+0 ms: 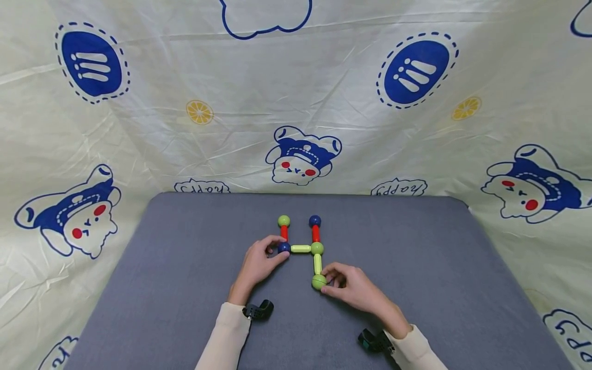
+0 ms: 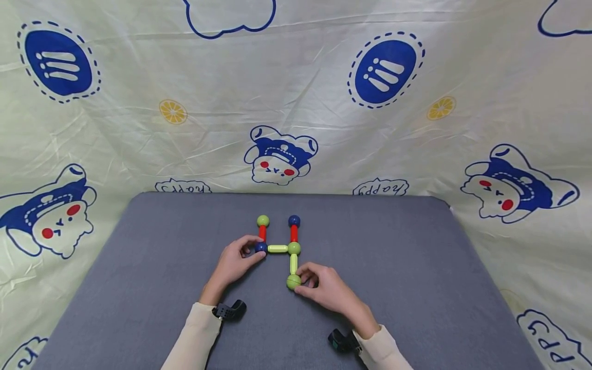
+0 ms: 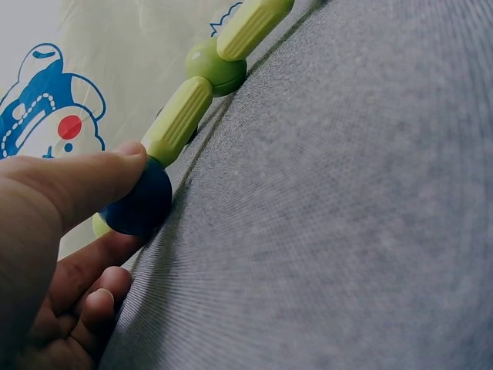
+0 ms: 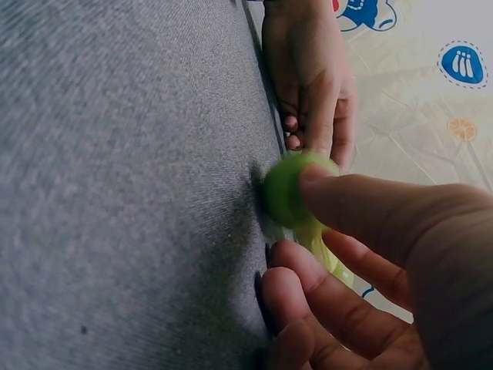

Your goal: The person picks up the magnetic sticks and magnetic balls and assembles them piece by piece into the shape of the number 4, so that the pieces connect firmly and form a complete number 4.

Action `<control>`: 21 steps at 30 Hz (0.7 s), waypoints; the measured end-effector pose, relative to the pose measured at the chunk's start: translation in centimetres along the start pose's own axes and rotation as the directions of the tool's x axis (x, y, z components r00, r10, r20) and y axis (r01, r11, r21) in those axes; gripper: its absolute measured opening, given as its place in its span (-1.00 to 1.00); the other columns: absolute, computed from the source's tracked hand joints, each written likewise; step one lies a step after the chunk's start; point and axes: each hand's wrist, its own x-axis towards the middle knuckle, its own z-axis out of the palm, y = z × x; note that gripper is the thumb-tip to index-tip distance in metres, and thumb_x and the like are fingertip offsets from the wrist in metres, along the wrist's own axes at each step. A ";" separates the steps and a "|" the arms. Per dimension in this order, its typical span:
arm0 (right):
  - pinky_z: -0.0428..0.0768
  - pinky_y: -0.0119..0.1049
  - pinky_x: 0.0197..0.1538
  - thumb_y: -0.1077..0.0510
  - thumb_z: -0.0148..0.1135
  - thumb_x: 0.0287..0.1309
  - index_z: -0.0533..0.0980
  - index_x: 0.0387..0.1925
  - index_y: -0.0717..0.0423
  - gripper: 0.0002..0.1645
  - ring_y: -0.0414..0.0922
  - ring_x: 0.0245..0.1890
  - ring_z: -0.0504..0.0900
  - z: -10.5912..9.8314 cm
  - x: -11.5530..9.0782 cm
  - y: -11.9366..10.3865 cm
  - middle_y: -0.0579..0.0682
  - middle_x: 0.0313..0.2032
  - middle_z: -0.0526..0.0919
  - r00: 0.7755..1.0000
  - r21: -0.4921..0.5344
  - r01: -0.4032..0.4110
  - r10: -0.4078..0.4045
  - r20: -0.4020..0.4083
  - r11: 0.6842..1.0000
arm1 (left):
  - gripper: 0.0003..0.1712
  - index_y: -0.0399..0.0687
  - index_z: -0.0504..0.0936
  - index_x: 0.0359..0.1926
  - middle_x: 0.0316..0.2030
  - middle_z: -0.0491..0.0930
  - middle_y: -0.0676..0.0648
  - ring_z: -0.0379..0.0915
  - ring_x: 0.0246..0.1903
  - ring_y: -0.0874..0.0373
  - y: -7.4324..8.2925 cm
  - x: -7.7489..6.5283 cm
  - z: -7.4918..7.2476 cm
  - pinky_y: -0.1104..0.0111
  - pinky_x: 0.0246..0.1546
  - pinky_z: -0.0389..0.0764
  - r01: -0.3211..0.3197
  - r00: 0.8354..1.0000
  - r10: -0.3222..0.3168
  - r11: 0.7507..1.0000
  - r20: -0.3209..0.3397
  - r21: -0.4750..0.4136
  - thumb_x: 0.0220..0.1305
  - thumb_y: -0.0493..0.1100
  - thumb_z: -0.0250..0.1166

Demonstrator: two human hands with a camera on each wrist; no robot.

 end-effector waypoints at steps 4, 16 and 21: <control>0.58 -0.37 -0.24 0.07 0.45 0.26 0.63 -0.06 -0.04 -0.75 -0.29 -0.34 0.58 0.0 0.0 0.2 -0.16 -0.24 0.66 1.000 0.006 0.008 -0.008 0.001 1.000 | -0.62 0.11 0.70 0.09 -0.05 0.69 0.01 0.47 -0.20 0.16 0.0 0.0 0.0 0.24 -0.10 0.47 0.000 1.000 0.000 1.000 -0.001 0.004 0.26 -0.02 0.50; 0.55 -0.39 -0.29 -0.02 0.49 0.21 0.61 -0.09 0.00 -0.68 -0.31 -0.38 0.55 0.6 0.5 -0.2 -0.15 -0.29 0.65 0.999 -0.032 0.032 -0.033 -0.031 0.999 | -0.62 0.10 0.70 0.08 -0.04 0.69 0.01 0.47 -0.20 0.16 0.1 0.0 0.0 0.24 -0.10 0.47 -0.002 1.000 0.002 1.000 -0.002 0.000 0.26 -0.04 0.50; 0.56 -0.39 -0.26 0.00 0.45 0.27 0.61 -0.02 -0.05 -0.70 -0.33 -0.38 0.54 0.4 0.9 -0.4 -0.20 -0.29 0.62 0.995 -0.078 0.100 -0.098 0.023 0.992 | -0.62 0.11 0.70 0.08 -0.05 0.69 0.02 0.47 -0.20 0.16 0.2 0.0 -0.1 0.24 -0.10 0.47 0.001 1.000 -0.001 1.000 -0.001 0.002 0.26 -0.03 0.50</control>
